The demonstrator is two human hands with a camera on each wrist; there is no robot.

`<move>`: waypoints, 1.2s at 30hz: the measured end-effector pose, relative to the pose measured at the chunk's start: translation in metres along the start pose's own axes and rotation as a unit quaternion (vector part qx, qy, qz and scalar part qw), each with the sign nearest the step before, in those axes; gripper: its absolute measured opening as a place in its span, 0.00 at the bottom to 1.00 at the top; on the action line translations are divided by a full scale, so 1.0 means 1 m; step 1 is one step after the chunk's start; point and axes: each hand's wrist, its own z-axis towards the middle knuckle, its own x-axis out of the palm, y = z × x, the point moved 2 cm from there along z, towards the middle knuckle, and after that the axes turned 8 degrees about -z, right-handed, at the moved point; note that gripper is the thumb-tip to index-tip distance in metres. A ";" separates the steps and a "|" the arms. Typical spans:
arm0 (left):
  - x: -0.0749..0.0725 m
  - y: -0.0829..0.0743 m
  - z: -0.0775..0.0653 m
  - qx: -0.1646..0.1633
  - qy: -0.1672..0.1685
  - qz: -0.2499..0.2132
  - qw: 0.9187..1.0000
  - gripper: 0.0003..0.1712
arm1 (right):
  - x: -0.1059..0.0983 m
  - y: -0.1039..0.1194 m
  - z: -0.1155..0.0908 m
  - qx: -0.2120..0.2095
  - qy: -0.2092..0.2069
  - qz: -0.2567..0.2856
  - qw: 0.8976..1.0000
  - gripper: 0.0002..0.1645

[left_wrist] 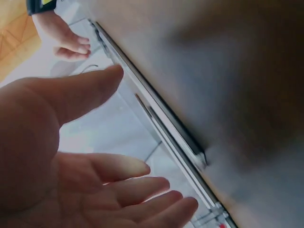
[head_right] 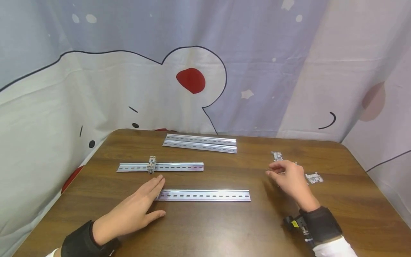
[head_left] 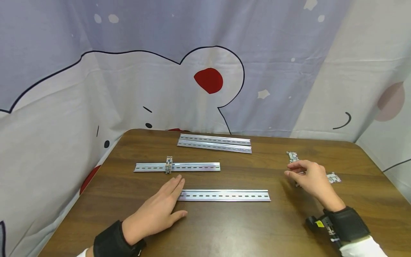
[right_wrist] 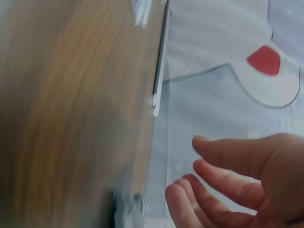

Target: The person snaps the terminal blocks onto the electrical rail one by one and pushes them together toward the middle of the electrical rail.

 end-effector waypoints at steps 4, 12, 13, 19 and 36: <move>0.003 -0.004 -0.006 0.006 0.053 -0.014 0.998 0.52 | -0.004 -0.014 0.001 0.006 -0.031 -0.037 0.999 0.15; 0.007 -0.007 -0.012 0.032 0.078 0.003 0.996 0.52 | -0.008 -0.029 -0.001 0.030 0.001 -0.085 0.996 0.21; 0.008 -0.007 -0.012 0.032 0.080 0.005 0.996 0.52 | -0.008 -0.029 -0.001 0.032 0.009 -0.090 0.995 0.23; 0.010 -0.007 -0.013 0.026 0.101 -0.001 0.995 0.53 | -0.004 -0.032 -0.001 0.049 0.045 -0.105 0.992 0.29; 0.011 -0.008 -0.014 0.029 0.113 0.014 0.993 0.53 | -0.001 -0.020 -0.003 0.022 0.045 -0.163 0.985 0.19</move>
